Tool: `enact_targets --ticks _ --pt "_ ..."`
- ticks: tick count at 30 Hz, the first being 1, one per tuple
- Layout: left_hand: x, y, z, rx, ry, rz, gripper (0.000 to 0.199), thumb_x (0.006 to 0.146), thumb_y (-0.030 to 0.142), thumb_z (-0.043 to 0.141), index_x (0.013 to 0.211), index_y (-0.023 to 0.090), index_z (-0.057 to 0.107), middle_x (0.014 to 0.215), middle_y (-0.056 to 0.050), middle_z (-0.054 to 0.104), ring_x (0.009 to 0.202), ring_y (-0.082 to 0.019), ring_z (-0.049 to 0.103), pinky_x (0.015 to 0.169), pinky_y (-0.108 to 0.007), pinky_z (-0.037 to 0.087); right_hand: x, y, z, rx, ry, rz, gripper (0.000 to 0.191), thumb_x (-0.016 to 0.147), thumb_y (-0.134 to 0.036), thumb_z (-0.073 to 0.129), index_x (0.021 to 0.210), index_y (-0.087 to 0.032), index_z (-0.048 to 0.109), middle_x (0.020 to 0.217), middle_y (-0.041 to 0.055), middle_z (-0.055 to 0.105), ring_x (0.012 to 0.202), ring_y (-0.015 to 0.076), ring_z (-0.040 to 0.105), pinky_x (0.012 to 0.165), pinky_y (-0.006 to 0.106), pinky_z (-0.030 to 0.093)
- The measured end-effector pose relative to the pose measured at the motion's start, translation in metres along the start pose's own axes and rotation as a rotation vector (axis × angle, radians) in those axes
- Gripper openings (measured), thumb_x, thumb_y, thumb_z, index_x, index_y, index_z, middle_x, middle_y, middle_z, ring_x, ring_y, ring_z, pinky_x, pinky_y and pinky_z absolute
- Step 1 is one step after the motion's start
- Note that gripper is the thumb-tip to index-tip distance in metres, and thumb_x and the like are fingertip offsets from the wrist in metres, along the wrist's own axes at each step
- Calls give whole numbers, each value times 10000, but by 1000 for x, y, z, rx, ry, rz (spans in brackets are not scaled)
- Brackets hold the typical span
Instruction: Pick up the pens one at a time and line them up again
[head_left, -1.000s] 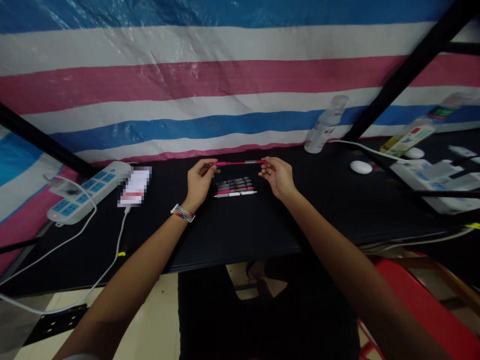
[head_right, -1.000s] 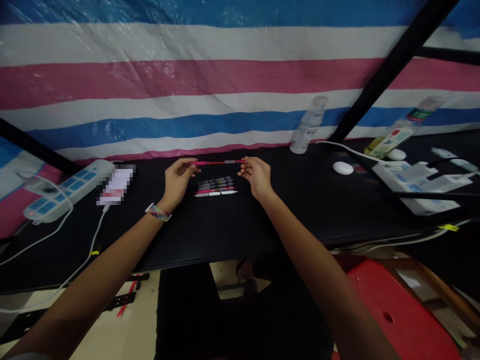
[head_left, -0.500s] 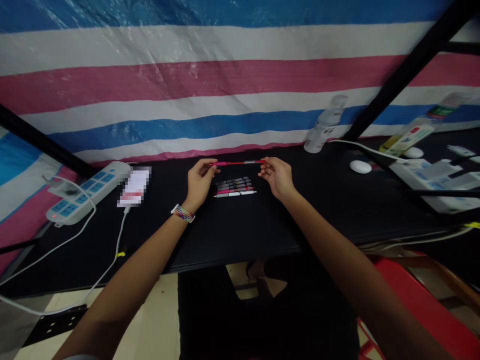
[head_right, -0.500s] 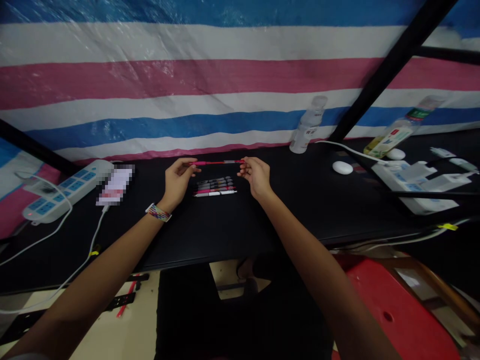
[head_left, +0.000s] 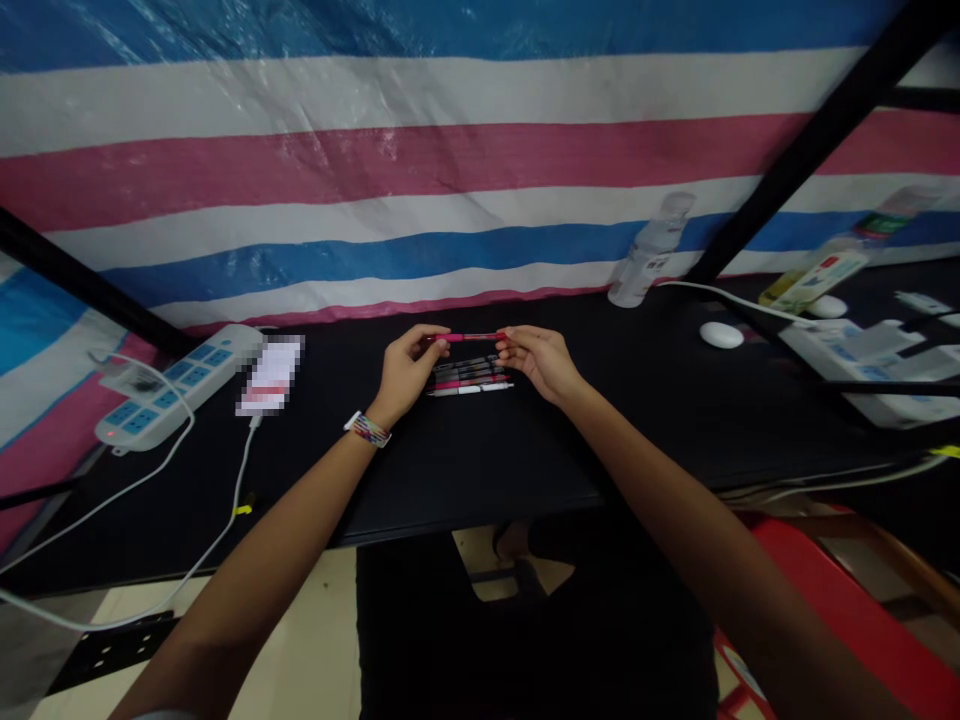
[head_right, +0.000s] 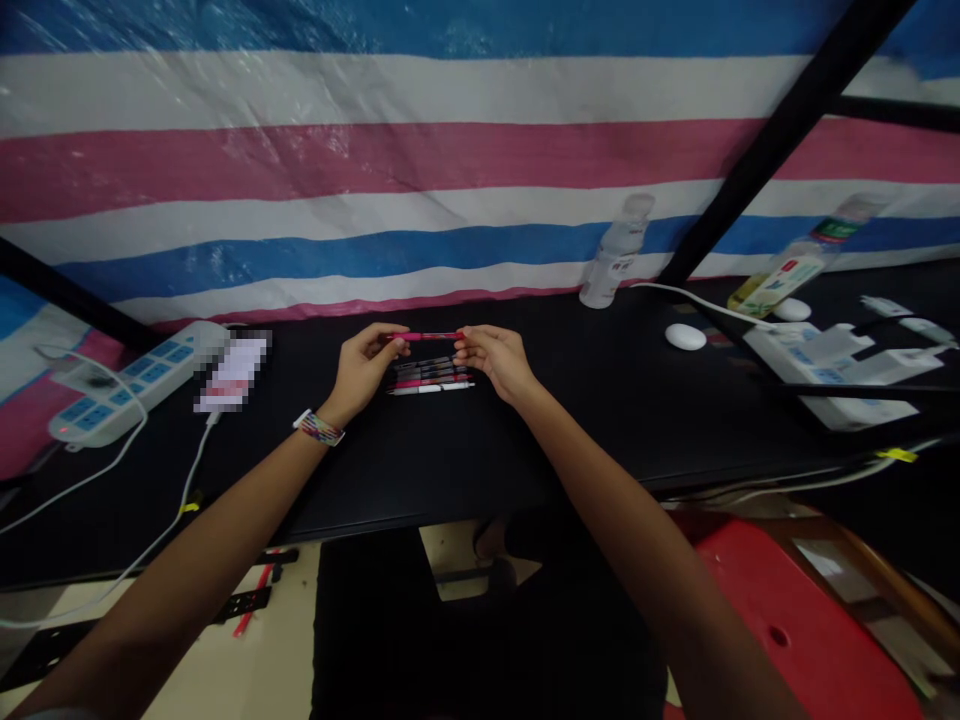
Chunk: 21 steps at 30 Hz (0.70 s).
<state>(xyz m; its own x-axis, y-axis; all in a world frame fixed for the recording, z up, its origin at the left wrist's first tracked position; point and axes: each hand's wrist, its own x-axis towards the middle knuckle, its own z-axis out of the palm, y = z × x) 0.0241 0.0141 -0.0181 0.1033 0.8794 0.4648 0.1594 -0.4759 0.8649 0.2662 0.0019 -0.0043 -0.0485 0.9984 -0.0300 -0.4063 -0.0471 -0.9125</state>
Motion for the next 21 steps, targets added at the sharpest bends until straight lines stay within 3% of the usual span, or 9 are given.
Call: enact_targets --ticks 5,7,11,16,18,21 --pt "2 -1 2 -11 11 3 222 1068 385 685 1162 218 797 822 -25 766 772 -169 746 774 -311 621 1 0 -1 20 5 -3 210 841 -318 945 875 -153 819 779 55 769 681 139 703 738 289 669" --pt "3 -2 2 6 8 20 197 1018 324 738 1183 232 793 900 -38 783 843 -180 756 821 -323 620 0 0 -1 13 13 -5 203 850 -317 936 883 -155 819 786 58 769 686 142 703 749 298 672" --pt "2 -1 2 36 -9 66 372 896 256 856 1258 261 772 1154 -70 812 1056 -217 774 945 -356 609 0 0 0 10 6 -12 236 834 -356 959 858 -174 810 776 51 767 688 146 697 747 311 680" --pt "2 0 1 19 -1 2 248 1074 410 670 1214 243 787 844 -33 773 810 -196 764 850 -355 615 0 1 1 -4 -6 -9 267 812 -384 977 860 -187 803 780 49 770 697 153 702 753 320 687" --pt "2 2 0 42 -18 61 298 1032 397 730 1285 246 768 939 -48 810 937 -225 794 965 -396 615 0 1 0 -6 8 -9 271 812 -383 979 860 -188 797 779 48 768 696 155 704 757 324 690" --pt "2 5 0 94 -46 142 447 981 373 796 1408 266 723 1240 -84 828 1215 -272 765 1172 -473 534 1 1 0 5 26 -19 269 811 -379 981 862 -188 798 779 45 766 696 153 705 760 320 692"
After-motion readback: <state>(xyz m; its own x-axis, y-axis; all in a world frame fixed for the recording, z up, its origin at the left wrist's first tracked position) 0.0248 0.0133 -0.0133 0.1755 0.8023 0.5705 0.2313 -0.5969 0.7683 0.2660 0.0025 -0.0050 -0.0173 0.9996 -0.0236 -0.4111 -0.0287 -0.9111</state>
